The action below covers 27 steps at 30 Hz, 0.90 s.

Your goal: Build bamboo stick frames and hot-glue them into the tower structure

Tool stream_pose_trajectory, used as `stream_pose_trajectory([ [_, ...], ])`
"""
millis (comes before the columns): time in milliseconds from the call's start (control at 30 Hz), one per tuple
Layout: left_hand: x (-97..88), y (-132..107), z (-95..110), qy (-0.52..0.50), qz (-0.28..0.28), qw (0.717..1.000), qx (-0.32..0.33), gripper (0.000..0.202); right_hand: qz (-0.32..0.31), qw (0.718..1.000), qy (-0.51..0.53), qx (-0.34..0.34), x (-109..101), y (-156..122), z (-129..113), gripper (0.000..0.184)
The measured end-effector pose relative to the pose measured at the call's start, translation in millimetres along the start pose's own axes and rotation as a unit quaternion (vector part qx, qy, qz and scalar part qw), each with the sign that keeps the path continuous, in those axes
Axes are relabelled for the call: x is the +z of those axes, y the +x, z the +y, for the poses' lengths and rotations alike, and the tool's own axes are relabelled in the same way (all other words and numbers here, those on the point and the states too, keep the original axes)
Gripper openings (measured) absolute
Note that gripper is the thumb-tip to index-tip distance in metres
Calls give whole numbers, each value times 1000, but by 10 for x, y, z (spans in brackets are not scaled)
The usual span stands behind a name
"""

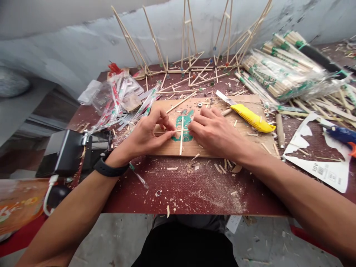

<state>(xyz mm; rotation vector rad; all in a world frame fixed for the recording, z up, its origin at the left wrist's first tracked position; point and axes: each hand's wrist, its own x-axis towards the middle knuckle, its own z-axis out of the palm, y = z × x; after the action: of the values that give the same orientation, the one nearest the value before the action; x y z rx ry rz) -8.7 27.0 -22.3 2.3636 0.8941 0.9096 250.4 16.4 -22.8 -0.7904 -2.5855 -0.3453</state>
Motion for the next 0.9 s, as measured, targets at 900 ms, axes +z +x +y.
stream_pose_trajectory([
  [900,76,2,36,-149,-2,986,-80,29,-6,994,104,-31,28,-30,106,26],
])
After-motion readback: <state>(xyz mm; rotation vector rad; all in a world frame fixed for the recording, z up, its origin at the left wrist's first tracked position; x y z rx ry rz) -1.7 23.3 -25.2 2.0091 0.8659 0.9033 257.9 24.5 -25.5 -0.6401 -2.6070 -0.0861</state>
